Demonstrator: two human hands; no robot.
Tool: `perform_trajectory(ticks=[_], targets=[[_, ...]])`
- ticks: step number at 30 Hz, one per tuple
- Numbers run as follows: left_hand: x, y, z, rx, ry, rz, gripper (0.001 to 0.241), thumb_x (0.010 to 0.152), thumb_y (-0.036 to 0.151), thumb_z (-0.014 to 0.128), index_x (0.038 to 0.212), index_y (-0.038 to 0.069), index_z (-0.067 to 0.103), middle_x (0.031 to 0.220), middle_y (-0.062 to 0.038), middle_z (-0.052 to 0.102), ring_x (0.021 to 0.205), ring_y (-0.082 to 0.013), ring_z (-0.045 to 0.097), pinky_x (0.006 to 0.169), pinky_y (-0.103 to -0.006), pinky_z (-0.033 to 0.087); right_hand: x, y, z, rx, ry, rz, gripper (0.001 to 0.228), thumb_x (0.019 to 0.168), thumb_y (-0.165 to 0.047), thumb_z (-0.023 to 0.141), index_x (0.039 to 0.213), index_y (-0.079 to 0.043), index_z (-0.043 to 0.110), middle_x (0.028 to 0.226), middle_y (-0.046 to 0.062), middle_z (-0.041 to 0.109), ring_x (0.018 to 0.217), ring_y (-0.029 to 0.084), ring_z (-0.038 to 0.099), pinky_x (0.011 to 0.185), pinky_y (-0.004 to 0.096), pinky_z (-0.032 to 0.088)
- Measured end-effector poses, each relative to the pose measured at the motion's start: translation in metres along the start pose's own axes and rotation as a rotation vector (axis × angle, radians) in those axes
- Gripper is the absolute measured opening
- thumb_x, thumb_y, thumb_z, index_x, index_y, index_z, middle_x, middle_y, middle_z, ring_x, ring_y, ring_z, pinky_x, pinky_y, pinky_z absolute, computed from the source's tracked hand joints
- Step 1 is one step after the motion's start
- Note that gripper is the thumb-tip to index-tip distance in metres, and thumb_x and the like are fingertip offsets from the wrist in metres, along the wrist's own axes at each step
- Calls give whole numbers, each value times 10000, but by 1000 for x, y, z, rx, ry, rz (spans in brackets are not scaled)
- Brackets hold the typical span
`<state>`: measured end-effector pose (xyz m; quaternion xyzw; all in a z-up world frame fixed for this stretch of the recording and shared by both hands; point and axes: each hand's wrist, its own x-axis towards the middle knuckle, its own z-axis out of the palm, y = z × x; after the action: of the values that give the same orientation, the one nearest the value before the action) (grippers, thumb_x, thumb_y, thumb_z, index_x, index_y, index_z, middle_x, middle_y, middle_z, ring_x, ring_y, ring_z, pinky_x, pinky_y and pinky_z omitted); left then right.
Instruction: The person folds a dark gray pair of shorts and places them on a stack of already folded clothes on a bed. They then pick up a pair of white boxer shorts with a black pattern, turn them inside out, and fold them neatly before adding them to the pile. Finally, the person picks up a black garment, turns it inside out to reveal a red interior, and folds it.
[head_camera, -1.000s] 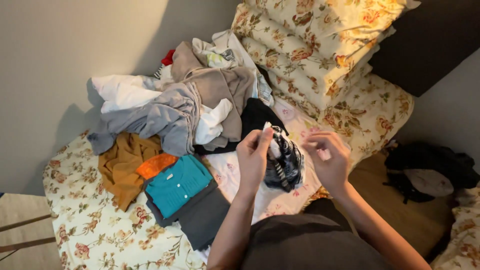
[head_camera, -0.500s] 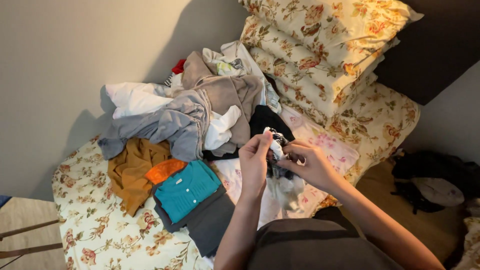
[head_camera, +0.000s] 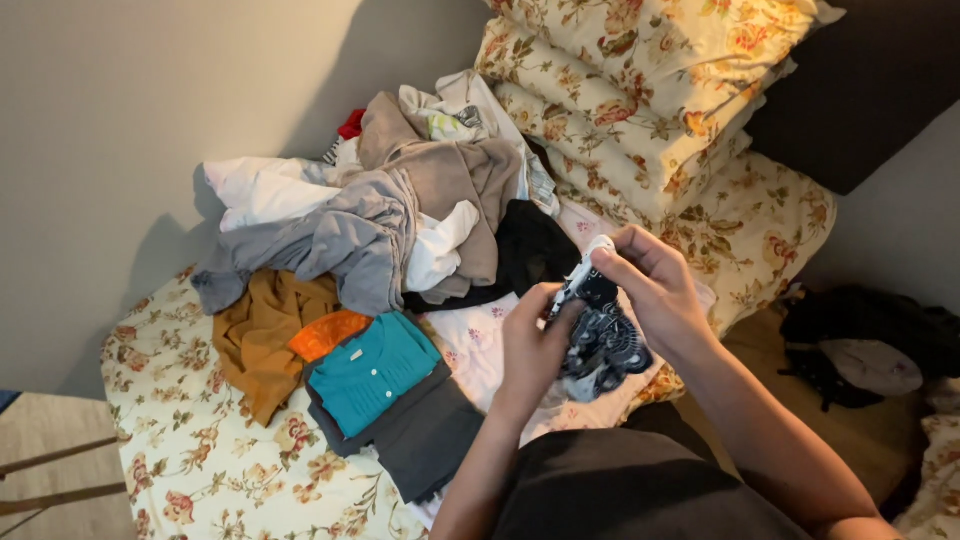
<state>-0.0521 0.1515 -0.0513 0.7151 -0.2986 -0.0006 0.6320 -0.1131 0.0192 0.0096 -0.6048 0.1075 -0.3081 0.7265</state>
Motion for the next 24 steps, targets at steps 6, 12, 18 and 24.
perform_trajectory(ticks=[6, 12, 18, 24], targets=[[10, 23, -20, -88, 76, -162, 101, 918, 173, 793, 833, 121, 775, 601, 17, 627, 647, -63, 514, 557, -232, 439, -18, 10, 1, -650, -129, -202, 577, 674, -340, 958, 1039, -18, 648, 885, 216, 707, 856, 387, 703, 770, 513, 516], [17, 17, -14, -99, 157, 12, 199, 934, 185, 772, 1072, 47, 737, 756, -141, 692, 710, -194, 646, 637, -331, 537, -27, 36, -21, -570, -19, -12, 189, 847, -246, 850, 852, -68, 786, 710, 69, 748, 688, 141, 633, 692, 327, 531], [-12, 1, 2, 14, -2, 349, 825, 521, 482, 950, 1124, 19, 629, 1062, -146, 646, 969, -335, 638, 888, -402, 511, -12, 3, -20, -390, 101, 20, 247, 1008, -268, 741, 816, -114, 754, 675, -40, 645, 659, 63, 534, 663, 224, 472], [-6, 14, -3, -35, 13, 90, 166, 887, 44, 716, 1040, 56, 649, 812, -169, 731, 746, -299, 721, 637, -391, 527, 5, 52, -43, -114, 16, 30, 189, 1046, -229, 671, 1053, -60, 756, 866, -44, 641, 766, 37, 543, 712, 164, 450]])
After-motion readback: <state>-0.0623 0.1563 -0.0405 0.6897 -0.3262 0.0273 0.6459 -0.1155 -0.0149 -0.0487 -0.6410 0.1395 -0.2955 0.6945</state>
